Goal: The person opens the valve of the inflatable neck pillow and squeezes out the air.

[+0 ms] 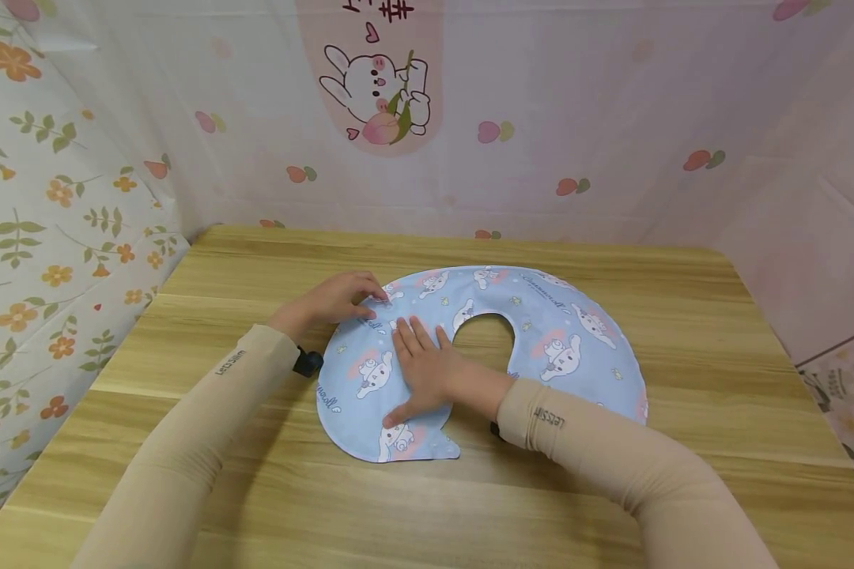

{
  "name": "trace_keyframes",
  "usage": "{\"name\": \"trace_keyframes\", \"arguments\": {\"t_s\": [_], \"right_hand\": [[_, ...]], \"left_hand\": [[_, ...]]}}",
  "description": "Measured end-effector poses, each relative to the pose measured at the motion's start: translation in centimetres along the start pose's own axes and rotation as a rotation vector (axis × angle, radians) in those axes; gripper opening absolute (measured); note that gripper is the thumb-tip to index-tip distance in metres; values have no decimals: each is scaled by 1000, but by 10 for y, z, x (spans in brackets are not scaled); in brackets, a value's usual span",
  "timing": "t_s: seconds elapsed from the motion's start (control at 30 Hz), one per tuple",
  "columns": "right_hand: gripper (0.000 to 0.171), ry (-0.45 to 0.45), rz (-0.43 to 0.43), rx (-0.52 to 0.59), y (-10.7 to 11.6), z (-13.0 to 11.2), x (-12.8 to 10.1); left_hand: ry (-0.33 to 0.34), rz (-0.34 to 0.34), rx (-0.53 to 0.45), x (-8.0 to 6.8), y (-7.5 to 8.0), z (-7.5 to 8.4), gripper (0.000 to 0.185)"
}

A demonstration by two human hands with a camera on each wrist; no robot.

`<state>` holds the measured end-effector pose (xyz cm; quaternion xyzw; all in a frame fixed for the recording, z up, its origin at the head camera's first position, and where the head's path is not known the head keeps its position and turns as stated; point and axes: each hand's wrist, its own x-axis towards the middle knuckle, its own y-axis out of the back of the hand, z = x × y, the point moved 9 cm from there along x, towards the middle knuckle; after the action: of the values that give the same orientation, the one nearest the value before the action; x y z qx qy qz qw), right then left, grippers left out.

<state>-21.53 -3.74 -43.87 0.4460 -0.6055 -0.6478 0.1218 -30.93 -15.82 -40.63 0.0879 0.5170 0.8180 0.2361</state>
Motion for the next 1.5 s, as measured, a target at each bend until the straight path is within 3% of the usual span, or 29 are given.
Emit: {"name": "trace_keyframes", "arguments": {"t_s": [0.83, 1.5], "right_hand": [[136, -80, -21, 33, 13, 28, 20], [132, -109, 41, 34, 28, 40, 40]], "left_hand": [[-18, -6, 1, 0, -1, 2, 30], [-21, -2, -17, -1, 0, 3, 30]]}}
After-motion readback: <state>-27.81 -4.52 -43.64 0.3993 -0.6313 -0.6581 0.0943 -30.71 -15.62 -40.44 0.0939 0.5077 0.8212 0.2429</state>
